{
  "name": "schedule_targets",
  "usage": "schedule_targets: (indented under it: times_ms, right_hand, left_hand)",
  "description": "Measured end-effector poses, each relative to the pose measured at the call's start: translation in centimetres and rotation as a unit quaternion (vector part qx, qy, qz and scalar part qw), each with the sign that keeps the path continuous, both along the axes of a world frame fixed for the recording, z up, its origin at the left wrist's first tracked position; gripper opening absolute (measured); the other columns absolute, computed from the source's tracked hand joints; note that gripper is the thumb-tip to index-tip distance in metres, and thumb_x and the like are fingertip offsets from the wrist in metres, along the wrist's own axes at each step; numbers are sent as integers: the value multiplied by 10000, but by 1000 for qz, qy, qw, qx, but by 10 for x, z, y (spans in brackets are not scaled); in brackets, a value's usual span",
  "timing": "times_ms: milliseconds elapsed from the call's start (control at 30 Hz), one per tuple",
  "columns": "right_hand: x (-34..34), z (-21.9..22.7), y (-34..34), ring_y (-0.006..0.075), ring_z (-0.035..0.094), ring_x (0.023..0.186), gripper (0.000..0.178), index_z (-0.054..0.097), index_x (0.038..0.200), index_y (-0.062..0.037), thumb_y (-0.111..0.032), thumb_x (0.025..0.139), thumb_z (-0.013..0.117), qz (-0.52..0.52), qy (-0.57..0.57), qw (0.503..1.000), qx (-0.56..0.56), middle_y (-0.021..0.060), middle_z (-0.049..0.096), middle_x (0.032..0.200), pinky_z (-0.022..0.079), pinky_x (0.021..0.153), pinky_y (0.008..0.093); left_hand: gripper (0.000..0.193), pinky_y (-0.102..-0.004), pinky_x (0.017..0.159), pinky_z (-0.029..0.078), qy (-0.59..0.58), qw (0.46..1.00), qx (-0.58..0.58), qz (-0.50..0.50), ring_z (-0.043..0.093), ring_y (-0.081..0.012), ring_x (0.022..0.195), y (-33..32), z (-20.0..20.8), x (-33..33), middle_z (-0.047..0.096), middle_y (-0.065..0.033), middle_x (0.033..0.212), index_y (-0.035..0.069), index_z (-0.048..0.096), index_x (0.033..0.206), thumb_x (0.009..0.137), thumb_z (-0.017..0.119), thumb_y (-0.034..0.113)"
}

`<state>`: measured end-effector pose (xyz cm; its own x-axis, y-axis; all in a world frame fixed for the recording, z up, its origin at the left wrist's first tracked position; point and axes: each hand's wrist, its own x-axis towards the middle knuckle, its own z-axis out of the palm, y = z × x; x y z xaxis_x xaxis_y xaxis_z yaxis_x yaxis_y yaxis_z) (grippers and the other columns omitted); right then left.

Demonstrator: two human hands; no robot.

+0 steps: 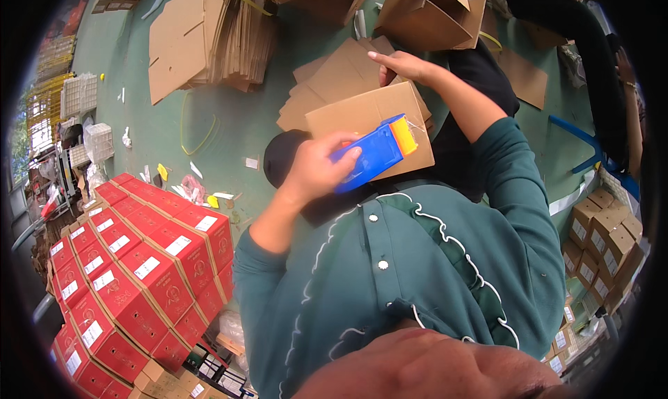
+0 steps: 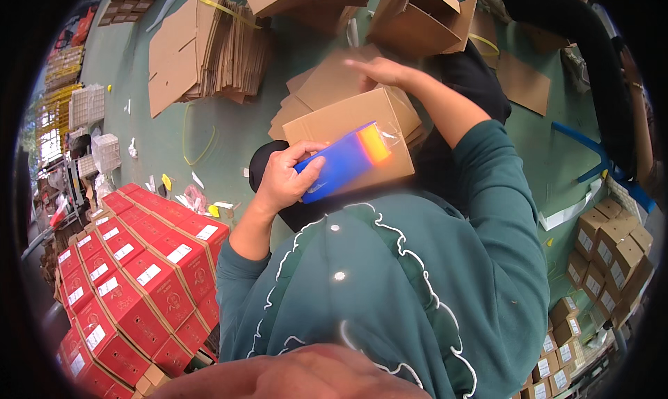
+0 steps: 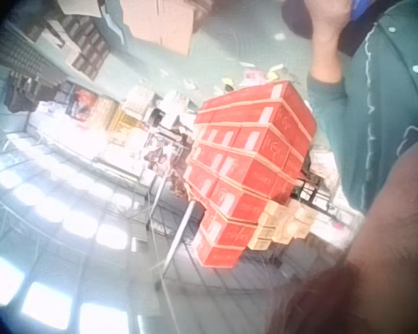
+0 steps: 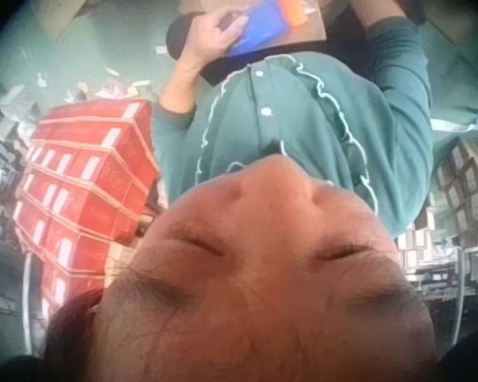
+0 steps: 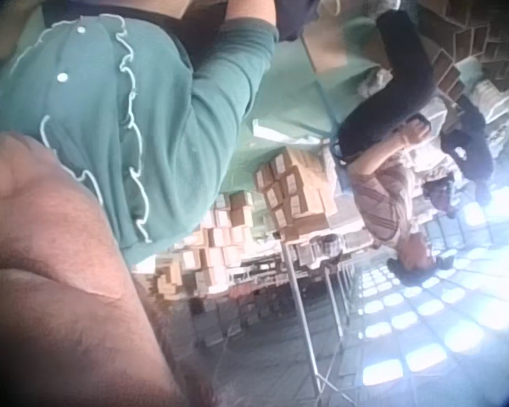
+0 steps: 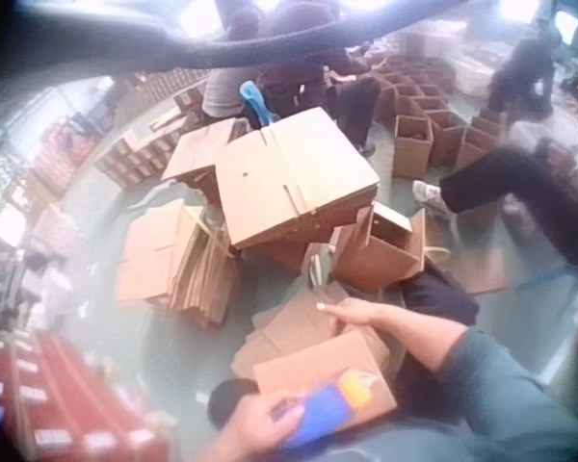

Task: The person assembles flat cardboard boxes by folding the flaps and sealing them with a handheld tape dispenser. The person repeatedly picks up a flat box, folds it into shape, and applies tape to secure the seams.

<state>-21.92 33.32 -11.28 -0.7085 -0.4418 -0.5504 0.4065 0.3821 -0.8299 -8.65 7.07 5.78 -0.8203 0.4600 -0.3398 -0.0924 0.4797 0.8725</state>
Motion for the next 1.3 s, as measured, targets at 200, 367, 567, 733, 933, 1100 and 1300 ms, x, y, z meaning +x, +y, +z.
schedule_targets:
  times_ms: [200, 367, 567, 733, 933, 1100, 1300]
  right_hand:
    - [-15, 85, -138, 230, 643, 996, 384, 690, 1089, -63, -408, 968, 574, 430, 196, 880, -51, 86, 704, 1075, 489, 906, 346]
    - [6, 59, -144, 239, 615, 895, 270, 672, 990, -53, -311, 971, 594, 404, 136, 891, -157, 90, 672, 930, 477, 827, 382]
    - [15, 49, -142, 264, 621, 893, 195, 663, 975, -32, -220, 957, 613, 382, 208, 870, -233, 95, 656, 943, 477, 798, 382]
    - [14, 58, -129, 271, 616, 918, 180, 670, 966, -26, -193, 957, 604, 386, 229, 862, -235, 93, 644, 949, 483, 844, 375]
    - [10, 64, -128, 254, 586, 1011, 184, 677, 960, -25, -195, 963, 605, 405, 187, 862, -238, 87, 634, 993, 469, 904, 371]
    - [9, 66, -129, 265, 574, 998, 145, 674, 965, -19, -149, 957, 611, 406, 192, 857, -251, 83, 635, 974, 467, 897, 373]
    - [14, 65, -127, 292, 562, 1064, 192, 646, 1105, -44, -169, 968, 598, 402, 215, 867, -200, 110, 634, 1064, 456, 935, 396]
  left_hand:
    - [324, -273, 717, 518, 36, 998, -31, -39, 654, -157, 723, -3, 4, -7, 705, -106, 836, 14, 663, 1065, 873, 686, 273]
    - [378, -393, 818, 532, 7, 998, -29, -60, 681, -346, 890, -17, 10, -4, 707, -151, 998, 100, 676, 1128, 837, 682, 340]
    - [378, -349, 795, 539, -7, 999, -21, -41, 696, -302, 861, -47, 12, -5, 712, -141, 978, 68, 683, 1132, 820, 725, 278]
    - [435, -323, 788, 537, -26, 989, -137, -55, 688, -242, 847, -133, 40, -22, 713, -134, 976, 67, 673, 1158, 778, 777, 252]
    - [486, -298, 705, 496, -86, 980, -182, -6, 591, -189, 726, -185, 48, -20, 663, -75, 851, 68, 674, 1176, 745, 804, 251]
    - [517, -304, 763, 506, -107, 977, -182, 17, 612, -171, 799, -204, 25, -28, 671, -79, 902, 108, 661, 1221, 751, 781, 287]
    - [513, -343, 834, 528, -128, 974, -182, -37, 665, -225, 914, -203, -18, -41, 701, -132, 1029, 98, 650, 1235, 782, 748, 318]
